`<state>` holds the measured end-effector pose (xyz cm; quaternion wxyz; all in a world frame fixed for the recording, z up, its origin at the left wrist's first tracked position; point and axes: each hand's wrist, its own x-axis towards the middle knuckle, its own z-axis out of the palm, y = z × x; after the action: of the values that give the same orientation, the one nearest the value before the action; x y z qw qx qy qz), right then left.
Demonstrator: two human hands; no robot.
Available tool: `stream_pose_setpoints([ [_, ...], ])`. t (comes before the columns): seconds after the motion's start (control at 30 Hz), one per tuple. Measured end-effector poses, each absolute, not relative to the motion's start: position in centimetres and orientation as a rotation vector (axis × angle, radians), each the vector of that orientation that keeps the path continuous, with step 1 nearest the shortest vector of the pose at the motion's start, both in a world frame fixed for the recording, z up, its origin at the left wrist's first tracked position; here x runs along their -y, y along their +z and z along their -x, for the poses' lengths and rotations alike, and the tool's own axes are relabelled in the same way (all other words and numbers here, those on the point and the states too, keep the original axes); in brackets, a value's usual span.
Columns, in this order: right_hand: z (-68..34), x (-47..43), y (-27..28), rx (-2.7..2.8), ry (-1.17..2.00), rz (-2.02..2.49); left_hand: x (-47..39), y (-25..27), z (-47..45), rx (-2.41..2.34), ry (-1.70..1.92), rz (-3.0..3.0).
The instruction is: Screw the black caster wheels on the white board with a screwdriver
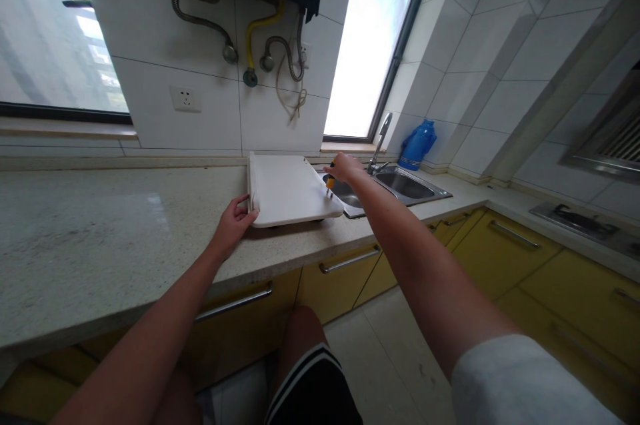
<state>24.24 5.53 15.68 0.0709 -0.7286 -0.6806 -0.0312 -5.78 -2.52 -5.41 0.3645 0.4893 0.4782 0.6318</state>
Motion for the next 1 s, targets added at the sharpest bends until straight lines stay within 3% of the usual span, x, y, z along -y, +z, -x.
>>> stream_pose_setpoints([
  [1.0, -24.4, -9.9, 15.2, 2.0, -0.125, 2.237, 2.7, -5.1, 5.7, -1.196, 1.566, -1.311],
])
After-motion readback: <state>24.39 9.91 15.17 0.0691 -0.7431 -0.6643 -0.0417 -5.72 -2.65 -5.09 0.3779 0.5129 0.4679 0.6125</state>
